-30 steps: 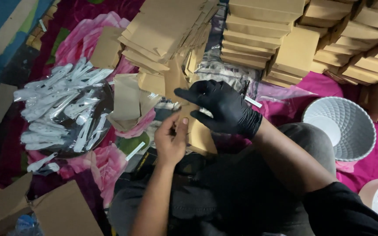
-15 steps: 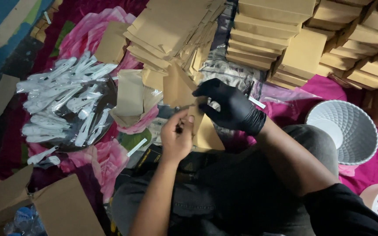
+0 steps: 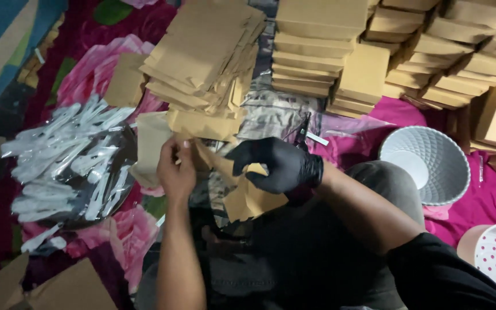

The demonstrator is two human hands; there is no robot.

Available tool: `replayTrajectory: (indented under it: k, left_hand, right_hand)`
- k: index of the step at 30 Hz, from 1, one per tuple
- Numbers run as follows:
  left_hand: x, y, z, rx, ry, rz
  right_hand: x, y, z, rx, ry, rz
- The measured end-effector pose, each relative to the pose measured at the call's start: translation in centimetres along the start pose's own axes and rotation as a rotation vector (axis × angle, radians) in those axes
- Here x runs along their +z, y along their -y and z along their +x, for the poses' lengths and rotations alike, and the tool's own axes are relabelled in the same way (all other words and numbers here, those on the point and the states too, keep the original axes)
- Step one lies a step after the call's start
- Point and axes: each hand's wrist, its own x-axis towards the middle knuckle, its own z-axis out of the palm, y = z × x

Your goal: Folding flat cardboard templates into small boxes manually on the floor.

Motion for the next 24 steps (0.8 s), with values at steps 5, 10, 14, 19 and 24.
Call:
replayTrajectory:
  k: [5,10,14,19,24]
  left_hand:
    - [0.0,-0.3,-0.2,0.075,-0.095,0.048]
    - [0.0,-0.5,-0.1,-0.02,-0.157,-0.111]
    - [-0.4,-0.6,-0.1,-0.006,-0.147,-0.148]
    - [0.1,-1.9,-0.4,0.054,-0.147,-0.111]
    - [1.1,-2.4,-2.0,0.524,-0.409,0.165]
  right_hand:
    - [0.5,-0.6,-0.8,-0.244,0.014,-0.111]
    - [0.2,-0.6,-0.7,-0.17,0.053,-0.014]
    - [0.1,-0.5,-0.7,-0.172,0.047,-0.092]
    - [-0.3,-1.0,-0.8,-0.114,-0.014,-0.106]
    - [-1.2,-3.6,-0.8,-0.256,-0.116,-0.275]
